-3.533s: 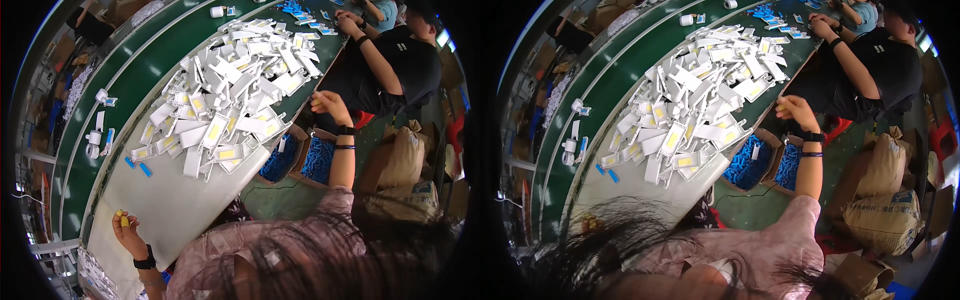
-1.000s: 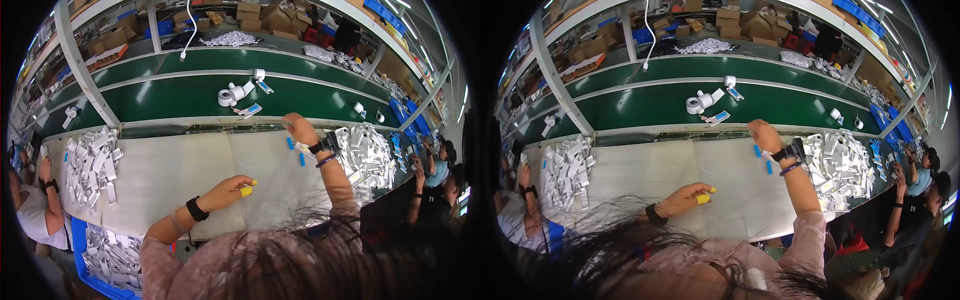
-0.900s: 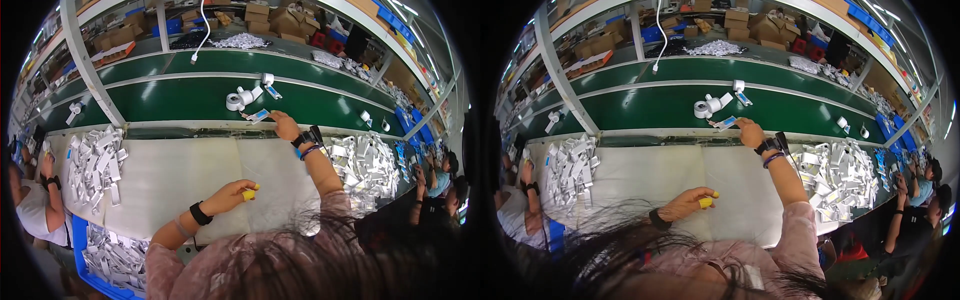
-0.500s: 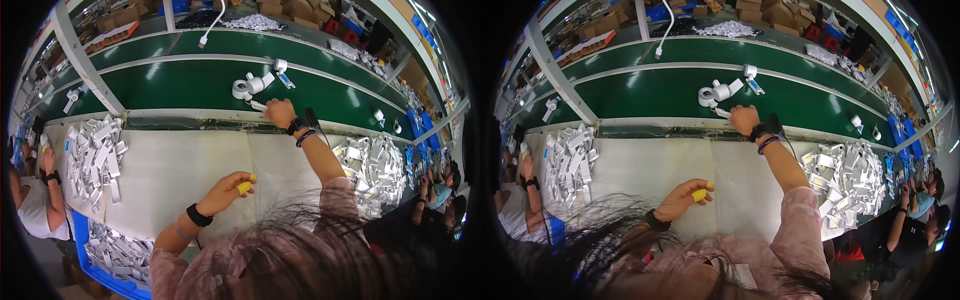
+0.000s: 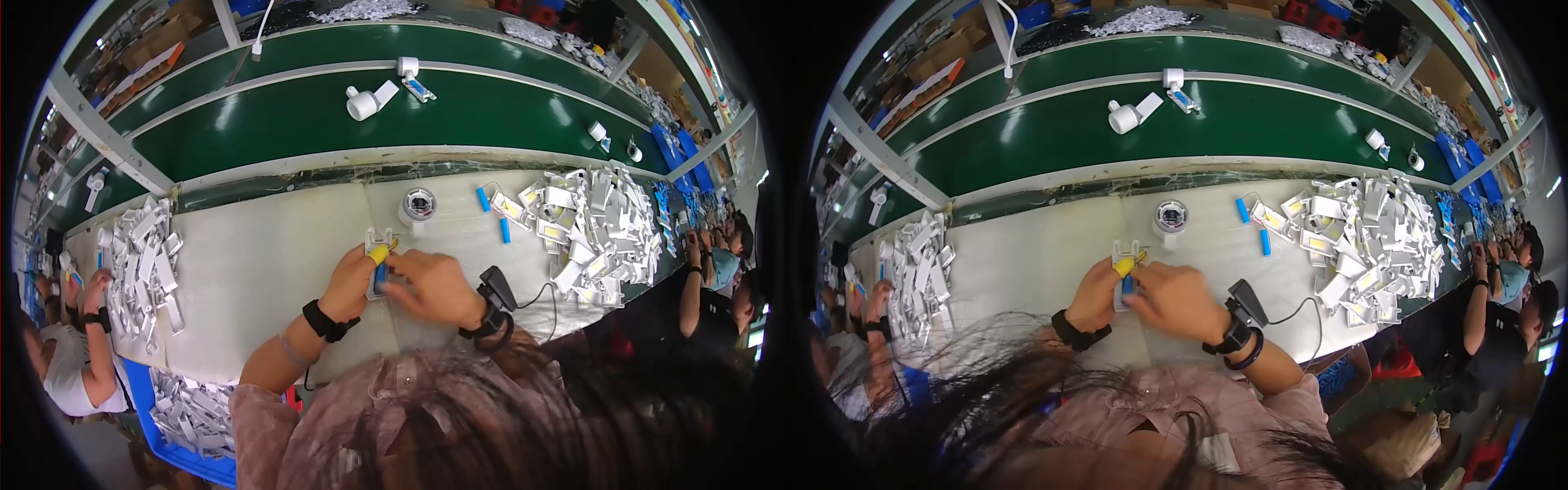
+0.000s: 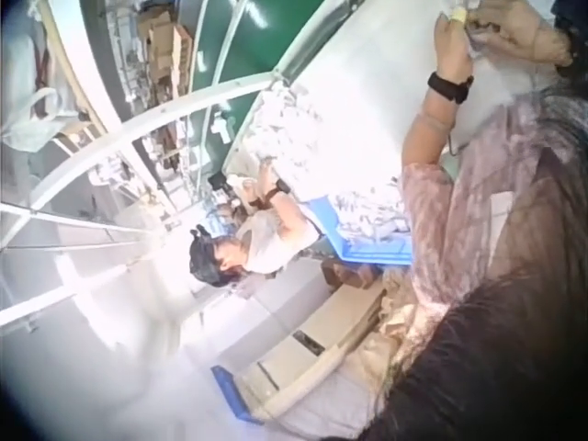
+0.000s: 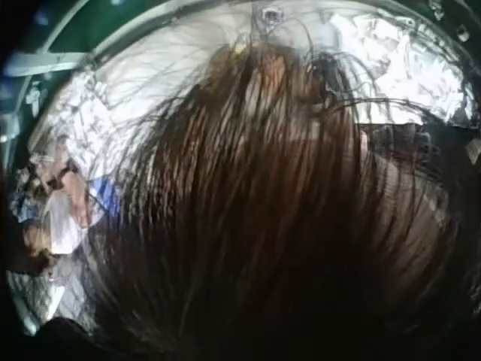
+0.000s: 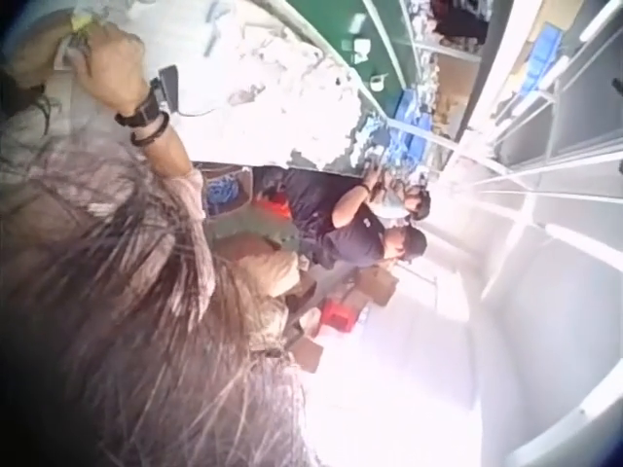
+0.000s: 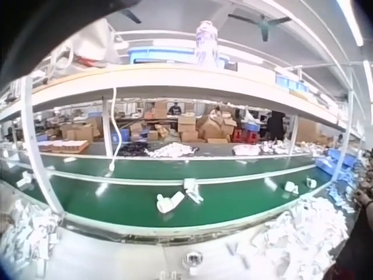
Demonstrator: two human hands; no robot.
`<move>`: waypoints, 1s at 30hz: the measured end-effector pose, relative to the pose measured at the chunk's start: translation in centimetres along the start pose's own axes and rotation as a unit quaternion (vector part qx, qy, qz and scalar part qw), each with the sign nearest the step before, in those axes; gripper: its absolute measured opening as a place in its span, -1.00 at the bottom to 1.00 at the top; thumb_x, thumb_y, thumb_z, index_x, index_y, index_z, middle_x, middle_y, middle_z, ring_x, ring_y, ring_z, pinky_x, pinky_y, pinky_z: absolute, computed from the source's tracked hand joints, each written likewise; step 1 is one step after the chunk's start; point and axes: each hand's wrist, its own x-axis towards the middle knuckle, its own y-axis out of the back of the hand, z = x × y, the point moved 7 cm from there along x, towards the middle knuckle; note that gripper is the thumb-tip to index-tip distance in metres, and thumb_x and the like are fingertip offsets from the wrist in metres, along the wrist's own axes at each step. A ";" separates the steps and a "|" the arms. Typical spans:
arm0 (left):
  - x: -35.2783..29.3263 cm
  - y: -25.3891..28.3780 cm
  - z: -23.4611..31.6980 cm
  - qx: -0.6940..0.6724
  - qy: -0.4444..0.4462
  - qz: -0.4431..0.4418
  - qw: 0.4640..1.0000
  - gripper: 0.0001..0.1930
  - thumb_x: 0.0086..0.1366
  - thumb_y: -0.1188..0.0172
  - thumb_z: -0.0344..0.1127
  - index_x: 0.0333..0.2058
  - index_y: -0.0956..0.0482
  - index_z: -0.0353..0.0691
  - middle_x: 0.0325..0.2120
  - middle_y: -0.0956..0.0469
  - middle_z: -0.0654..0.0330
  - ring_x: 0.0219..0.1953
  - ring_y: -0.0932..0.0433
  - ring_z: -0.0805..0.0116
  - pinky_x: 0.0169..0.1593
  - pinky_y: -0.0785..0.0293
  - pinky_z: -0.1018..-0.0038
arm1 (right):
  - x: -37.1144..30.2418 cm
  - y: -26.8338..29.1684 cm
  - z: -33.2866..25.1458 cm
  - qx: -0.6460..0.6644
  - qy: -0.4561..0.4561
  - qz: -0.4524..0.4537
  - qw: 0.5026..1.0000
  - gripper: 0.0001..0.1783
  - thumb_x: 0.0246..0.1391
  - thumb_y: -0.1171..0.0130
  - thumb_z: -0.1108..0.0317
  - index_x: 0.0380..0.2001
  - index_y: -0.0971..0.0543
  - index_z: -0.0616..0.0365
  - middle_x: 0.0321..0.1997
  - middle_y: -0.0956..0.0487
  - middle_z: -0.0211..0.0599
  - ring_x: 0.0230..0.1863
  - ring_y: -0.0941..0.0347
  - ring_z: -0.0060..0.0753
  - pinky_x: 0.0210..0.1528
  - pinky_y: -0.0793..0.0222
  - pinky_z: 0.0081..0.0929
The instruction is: The person places batteries into white plastic housings, connects the wires from a light fixture to the housing, and presses the components together. The assembled units are then placed onto a conveyor belt, and the process is repeated.
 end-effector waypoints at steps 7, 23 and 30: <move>-2.2 -2.3 1.2 0.164 0.120 -0.110 0.973 -0.71 0.43 0.04 -0.23 0.00 -0.43 -0.25 -0.27 -0.53 0.22 -0.36 -0.54 0.45 -0.29 -0.54 0.51 | -0.1 1.8 3.1 -0.057 0.150 0.093 0.983 -0.62 -0.12 -0.27 0.43 -0.14 -0.52 0.09 -0.11 -0.55 -0.26 0.13 -0.36 -0.21 0.29 -0.10 -0.12; -1.2 -3.7 2.8 0.401 -0.184 -0.005 0.898 -0.76 0.36 0.07 -0.45 -0.02 -0.37 -0.32 -0.31 -0.54 0.14 -0.39 -0.54 0.41 -0.31 -0.48 0.49 | -2.8 1.9 5.7 0.389 -0.017 -0.043 0.920 -0.85 0.12 -0.25 0.38 -0.29 -0.56 0.22 -0.33 -0.58 -0.31 -0.43 -0.49 -0.52 -0.31 -0.43 -0.54; -3.4 -6.3 4.7 0.552 -0.335 -0.034 0.763 -0.74 0.29 -0.06 -0.45 -0.04 -0.38 -0.30 -0.26 -0.53 -0.02 -0.30 -0.55 0.01 -0.25 -0.48 0.33 | -3.2 1.1 5.3 0.458 -0.024 -0.190 0.868 -0.83 0.16 -0.19 0.41 -0.20 -0.60 0.24 -0.42 -0.58 -0.36 -0.49 -0.47 -0.57 -0.43 -0.36 -0.61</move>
